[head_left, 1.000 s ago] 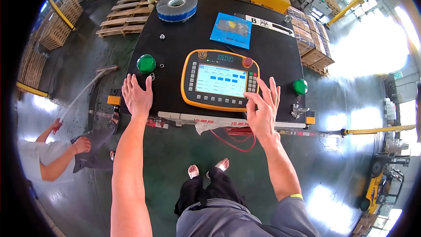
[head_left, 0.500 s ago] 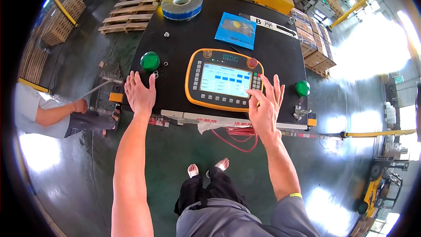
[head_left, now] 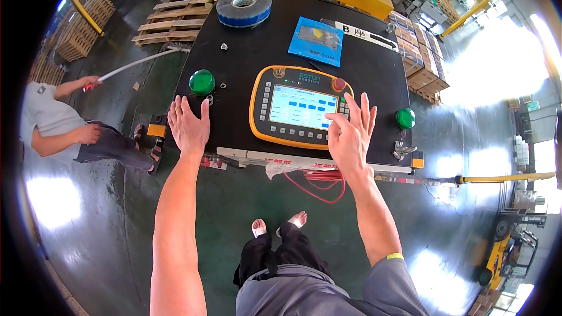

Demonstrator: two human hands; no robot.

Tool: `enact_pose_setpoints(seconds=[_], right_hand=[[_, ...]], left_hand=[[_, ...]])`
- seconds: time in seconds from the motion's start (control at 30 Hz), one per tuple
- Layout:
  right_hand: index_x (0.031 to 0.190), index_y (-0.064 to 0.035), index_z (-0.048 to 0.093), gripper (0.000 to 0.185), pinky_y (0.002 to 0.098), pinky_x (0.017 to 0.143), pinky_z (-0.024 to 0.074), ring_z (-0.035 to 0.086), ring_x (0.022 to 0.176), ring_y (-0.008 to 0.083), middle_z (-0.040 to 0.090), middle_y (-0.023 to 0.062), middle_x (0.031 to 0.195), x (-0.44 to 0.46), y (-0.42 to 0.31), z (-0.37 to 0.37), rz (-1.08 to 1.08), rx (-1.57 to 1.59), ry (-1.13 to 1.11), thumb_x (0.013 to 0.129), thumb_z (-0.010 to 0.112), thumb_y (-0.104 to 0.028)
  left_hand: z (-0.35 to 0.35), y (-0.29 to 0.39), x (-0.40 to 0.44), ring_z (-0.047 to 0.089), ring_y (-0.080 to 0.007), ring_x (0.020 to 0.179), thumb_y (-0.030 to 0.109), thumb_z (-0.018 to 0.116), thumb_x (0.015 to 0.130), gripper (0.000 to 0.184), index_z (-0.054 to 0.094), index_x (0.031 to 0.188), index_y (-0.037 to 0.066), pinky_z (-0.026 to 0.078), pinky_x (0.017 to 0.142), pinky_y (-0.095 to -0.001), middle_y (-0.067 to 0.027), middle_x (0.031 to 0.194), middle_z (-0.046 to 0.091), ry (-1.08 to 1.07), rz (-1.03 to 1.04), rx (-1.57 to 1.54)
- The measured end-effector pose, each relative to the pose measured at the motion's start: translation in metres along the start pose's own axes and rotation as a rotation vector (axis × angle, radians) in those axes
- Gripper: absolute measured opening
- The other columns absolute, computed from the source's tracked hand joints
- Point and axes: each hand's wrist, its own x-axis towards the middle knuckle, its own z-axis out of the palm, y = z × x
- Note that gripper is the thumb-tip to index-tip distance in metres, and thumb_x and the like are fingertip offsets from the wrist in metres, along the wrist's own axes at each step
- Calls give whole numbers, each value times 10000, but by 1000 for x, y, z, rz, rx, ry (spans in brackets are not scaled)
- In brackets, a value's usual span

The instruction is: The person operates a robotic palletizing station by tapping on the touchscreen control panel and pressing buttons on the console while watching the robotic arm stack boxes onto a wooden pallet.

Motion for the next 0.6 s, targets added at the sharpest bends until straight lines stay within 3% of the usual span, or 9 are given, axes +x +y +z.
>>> enact_pose_setpoints(seconds=[0.6], right_hand=[[996, -122, 804, 181, 646, 1317, 157, 319, 1589, 439, 558, 146, 1548, -3, 1, -4, 22, 22, 38, 899, 710, -2]], left_hand=[[-2, 2, 0, 369, -340, 1582, 624, 482, 1088, 785, 532, 1533, -21, 240, 1319, -463, -199, 1656, 479, -8, -6, -13]])
